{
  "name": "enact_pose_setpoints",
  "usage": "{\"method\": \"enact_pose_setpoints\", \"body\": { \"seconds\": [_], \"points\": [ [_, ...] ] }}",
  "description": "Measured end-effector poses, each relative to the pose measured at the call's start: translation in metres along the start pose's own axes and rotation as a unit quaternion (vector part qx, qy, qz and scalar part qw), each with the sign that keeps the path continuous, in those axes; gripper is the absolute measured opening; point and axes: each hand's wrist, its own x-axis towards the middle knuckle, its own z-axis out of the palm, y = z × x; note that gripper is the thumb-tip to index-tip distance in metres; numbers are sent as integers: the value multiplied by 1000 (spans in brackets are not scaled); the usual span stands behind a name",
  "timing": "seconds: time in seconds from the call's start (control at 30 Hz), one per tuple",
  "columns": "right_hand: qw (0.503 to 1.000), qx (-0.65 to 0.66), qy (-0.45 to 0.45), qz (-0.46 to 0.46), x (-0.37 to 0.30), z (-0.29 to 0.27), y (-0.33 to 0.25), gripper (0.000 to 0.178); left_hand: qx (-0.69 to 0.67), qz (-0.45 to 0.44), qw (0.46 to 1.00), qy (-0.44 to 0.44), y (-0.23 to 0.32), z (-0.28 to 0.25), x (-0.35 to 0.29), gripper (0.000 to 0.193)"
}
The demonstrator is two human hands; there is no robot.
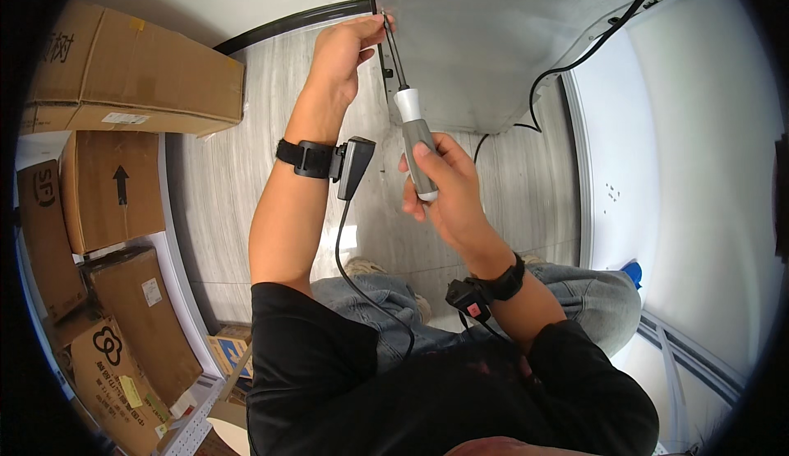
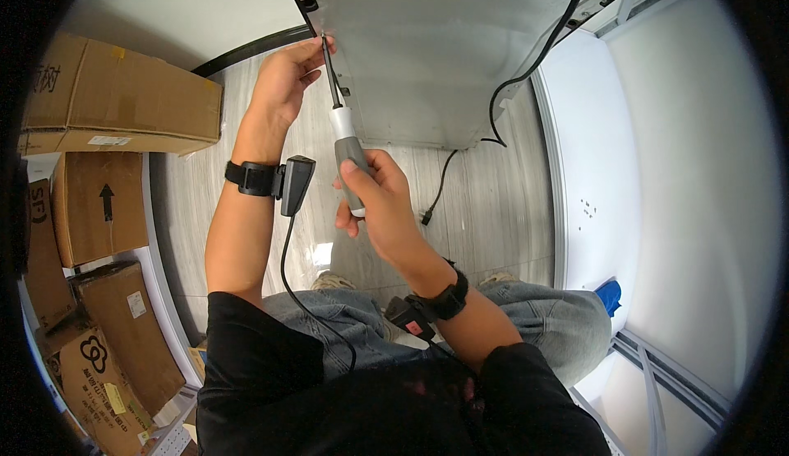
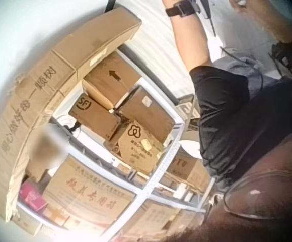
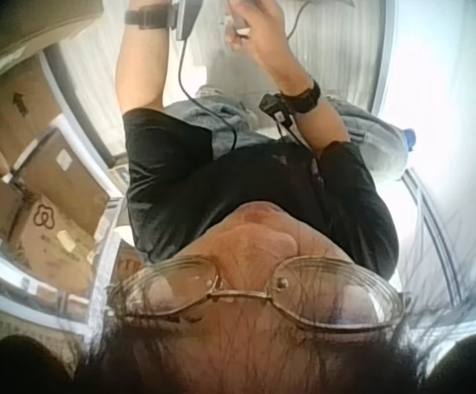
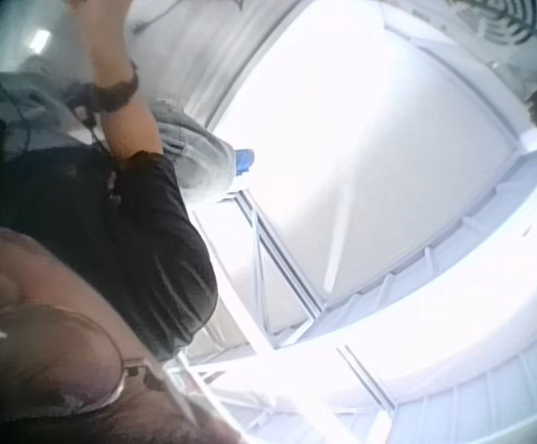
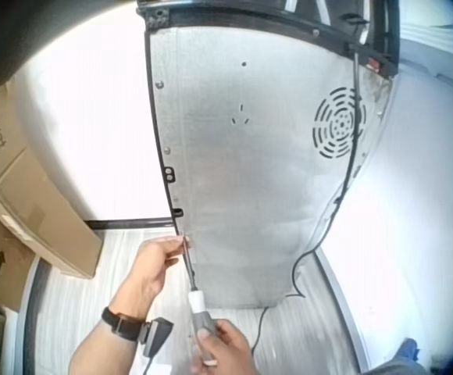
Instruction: The person uses a screwdriver to tighten screws on the back panel of an electronic device. They repeatedly insert and turn the screwdriver at multiple screw locations along the device's edge.
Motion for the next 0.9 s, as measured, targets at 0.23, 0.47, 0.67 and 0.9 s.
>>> {"method": "enact_pose_setpoints", "body": {
  "seconds": [0.23,0.47,0.67,0.9],
  "points": [
    [996,87,6,30,2,11,3,26,108,-20,991,-76,10,-6,-7,24],
    [991,109,58,59,0,21,-8,23,116,-28,980,-161,10,-7,-24,31],
    [990,70,118,28,2,38,0,24,150,-7,982,-118,8,-4,-24,29],
    [980,175,27,96,5,20,0,26,76,-37,980,-179,9,-6,-28,27]
  ]
}}
